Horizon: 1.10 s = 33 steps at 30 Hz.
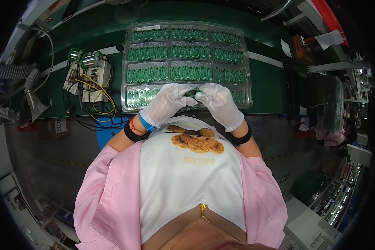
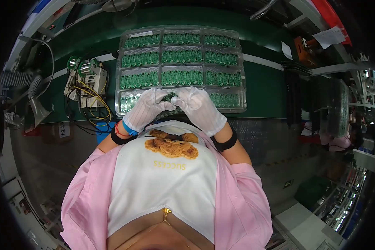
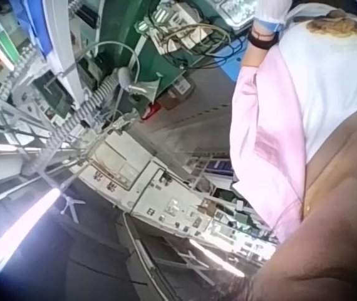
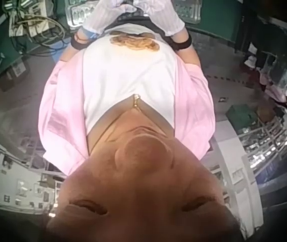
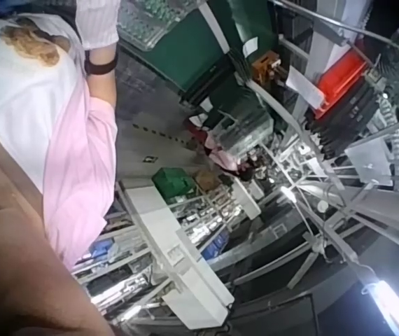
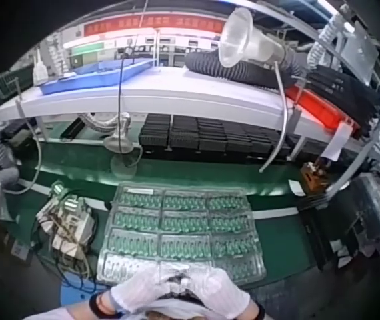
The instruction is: The person picks up a stack of circuit boards and separates them by hand, placing the individual boards into the compartments of a plastic tray. After filling the tray, the person sets it aside and pulls a new empty tray onto the workspace.
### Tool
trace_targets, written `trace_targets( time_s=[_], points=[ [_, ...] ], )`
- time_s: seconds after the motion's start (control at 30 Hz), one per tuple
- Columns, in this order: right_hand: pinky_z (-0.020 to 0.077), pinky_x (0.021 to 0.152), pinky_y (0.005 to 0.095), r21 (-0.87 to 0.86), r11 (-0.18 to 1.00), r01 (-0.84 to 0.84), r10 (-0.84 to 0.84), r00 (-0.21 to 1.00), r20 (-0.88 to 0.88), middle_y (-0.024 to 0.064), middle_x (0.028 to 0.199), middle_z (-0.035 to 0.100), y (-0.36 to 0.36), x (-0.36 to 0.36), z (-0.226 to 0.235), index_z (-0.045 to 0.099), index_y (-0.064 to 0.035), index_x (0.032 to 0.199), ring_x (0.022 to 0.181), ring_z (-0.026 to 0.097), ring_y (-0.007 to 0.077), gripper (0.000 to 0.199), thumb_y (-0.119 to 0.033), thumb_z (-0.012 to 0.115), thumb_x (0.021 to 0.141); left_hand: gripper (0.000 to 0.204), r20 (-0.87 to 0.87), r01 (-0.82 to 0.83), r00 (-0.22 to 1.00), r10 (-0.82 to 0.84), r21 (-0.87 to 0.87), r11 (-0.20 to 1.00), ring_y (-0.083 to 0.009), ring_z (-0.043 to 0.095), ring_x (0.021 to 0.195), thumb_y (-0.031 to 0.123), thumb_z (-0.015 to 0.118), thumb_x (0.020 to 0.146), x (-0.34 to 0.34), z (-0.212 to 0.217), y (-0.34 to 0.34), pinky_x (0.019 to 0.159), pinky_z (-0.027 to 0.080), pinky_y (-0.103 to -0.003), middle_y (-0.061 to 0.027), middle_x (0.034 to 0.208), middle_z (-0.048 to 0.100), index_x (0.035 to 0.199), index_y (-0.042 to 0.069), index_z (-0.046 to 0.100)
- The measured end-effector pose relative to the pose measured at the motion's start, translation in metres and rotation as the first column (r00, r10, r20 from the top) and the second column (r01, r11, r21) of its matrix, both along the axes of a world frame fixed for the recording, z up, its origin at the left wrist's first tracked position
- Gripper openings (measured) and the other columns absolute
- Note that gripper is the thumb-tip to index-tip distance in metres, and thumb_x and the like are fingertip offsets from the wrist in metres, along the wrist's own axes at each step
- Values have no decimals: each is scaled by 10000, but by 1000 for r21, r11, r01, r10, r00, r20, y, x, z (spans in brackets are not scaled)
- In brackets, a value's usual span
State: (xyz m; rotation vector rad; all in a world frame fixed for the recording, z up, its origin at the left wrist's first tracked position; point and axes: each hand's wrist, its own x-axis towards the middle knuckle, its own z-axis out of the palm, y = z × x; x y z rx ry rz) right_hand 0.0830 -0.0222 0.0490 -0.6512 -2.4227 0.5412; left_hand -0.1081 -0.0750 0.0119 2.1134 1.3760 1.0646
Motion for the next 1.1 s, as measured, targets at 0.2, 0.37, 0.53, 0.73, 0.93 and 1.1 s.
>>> trace_targets(
  time_s=[0.2, 0.37, 0.53, 0.73, 0.93, 1.1],
  points=[
    [475, 585, 370, 101, 991, -90, 106, 981, -165, 124, 766, 591, 9, 14, -15, 566, -4, 855, 684, 577, 282, 91, -58, 626, 813, 172, -101, 233, 970, -222, 114, 966, -258, 580, 752, 208, 676, 763, 0, 1, 3, 648, 462, -360, -71, 836, 607, 875, 77, 665],
    [509, 642, 384, -992, 122, -7, -635, 768, -84, 147, 777, 615, 17, 39, -72, 590, -19, 882, 676, 604, 315, 144, -142, 629, 819, 195, 361, 183, 929, -76, -271, 945, -263, 591, 738, 181, 713, 748, -12, 12, 6, 695, 465, -327, -126, 850, 611, 872, 45, 648],
    [506, 593, 394, -511, 623, 593, -429, 805, 410, 169, 786, 613, 22, 46, -152, 586, -10, 935, 772, 636, 311, 156, -111, 622, 822, 323, 178, -374, 885, 429, -274, 886, -337, 564, 972, -31, 568, 753, -46, 8, 0, 834, 457, -376, -174, 1031, 594, 1041, 103, 621],
    [496, 705, 428, -316, 623, 715, -514, 680, 523, 199, 893, 634, 10, 17, -143, 602, -25, 996, 869, 624, 345, 238, -165, 644, 808, 592, -133, -400, 875, 466, 345, 849, -387, 538, 970, -154, 466, 712, -54, -17, -2, 861, 436, -439, -181, 1052, 586, 1211, 158, 526],
    [497, 711, 412, -231, 696, 680, -555, 713, 429, 190, 915, 639, 8, 18, -104, 610, -32, 1026, 847, 621, 342, 300, -210, 668, 793, 474, -178, -200, 956, 232, 181, 963, -339, 540, 932, -76, 559, 731, -45, -13, 10, 849, 438, -404, -154, 1062, 575, 1152, 140, 545],
    [500, 625, 330, -379, 897, 227, -318, 927, -197, 100, 842, 643, 7, -3, -28, 609, -23, 1011, 769, 626, 229, 279, -207, 678, 813, 331, 333, -38, 940, 78, -125, 991, -298, 549, 908, 129, 661, 795, 0, -6, 21, 815, 454, -370, -137, 1028, 585, 1103, 61, 560]
  ],
)
